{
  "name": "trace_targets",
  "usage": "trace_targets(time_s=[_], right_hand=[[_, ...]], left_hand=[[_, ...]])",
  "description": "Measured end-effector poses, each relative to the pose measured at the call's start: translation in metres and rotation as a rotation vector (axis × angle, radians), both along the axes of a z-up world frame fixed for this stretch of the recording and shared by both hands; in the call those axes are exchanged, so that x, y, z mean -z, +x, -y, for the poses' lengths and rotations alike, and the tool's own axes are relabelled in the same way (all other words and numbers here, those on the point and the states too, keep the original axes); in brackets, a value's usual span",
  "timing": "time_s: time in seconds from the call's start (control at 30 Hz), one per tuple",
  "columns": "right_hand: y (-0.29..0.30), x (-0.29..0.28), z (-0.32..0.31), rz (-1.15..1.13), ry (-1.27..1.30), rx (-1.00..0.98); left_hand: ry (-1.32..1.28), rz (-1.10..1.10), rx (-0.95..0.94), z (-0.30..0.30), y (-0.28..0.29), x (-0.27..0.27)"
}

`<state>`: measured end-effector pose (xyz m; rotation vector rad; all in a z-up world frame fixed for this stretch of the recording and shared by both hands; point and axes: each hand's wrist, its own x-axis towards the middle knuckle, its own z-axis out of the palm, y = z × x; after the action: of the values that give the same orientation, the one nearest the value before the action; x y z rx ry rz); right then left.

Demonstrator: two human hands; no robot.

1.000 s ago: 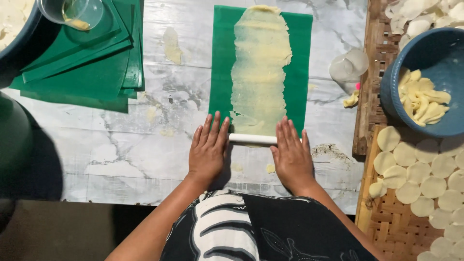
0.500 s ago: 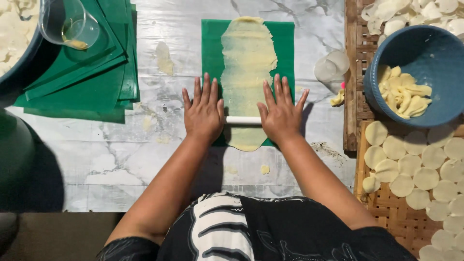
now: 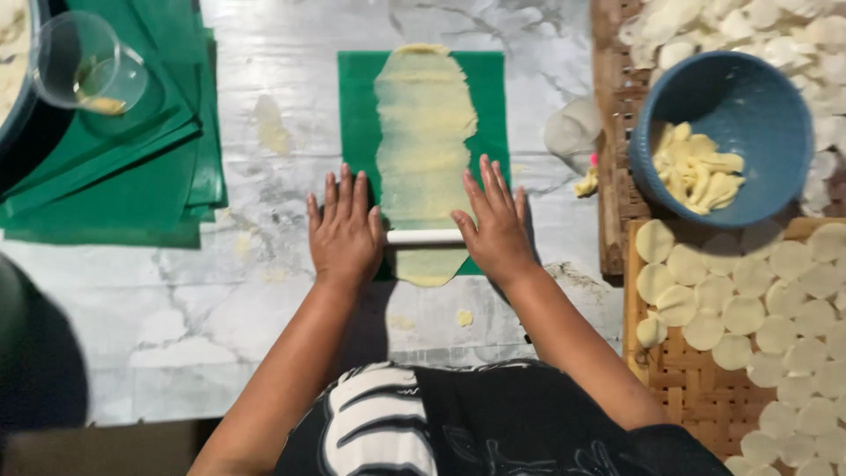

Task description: Rolling out small pieces of dough into thin sheets on a green plastic mat using a roller.

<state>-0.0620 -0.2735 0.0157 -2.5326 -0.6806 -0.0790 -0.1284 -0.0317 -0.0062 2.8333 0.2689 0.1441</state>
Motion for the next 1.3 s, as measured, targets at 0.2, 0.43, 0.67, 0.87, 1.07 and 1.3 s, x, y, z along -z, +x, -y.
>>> trace_targets(time_s=[0.2, 0.43, 0.67, 0.87, 1.07, 1.3], right_hand=[[0.063, -0.097, 0.148, 0.353, 0.136, 0.352], [0.153, -0.093, 0.276, -0.642, -0.635, 0.696], [0.142, -0.107, 0.283, -0.397, -0.328, 0.776], [0.124, -0.148, 0.238, -0.581, -0.628, 0.664], [0.142, -0.077, 0.289, -0.262, -0.179, 0.760], [0.131, -0.136, 0.245, -0.583, -0.985, 0.819]], left_hand=[[0.123, 0.240, 0.034, 0.004, -0.023, 0.009], [0.209, 0.376, 0.039, 0.006, -0.026, -0.005], [0.152, 0.326, 0.032, 0.006, -0.028, -0.005], [0.151, 0.323, 0.038, 0.006, -0.026, -0.007], [0.137, 0.318, 0.028, 0.007, -0.027, -0.007], [0.135, 0.334, 0.035, 0.006, -0.026, -0.007]])
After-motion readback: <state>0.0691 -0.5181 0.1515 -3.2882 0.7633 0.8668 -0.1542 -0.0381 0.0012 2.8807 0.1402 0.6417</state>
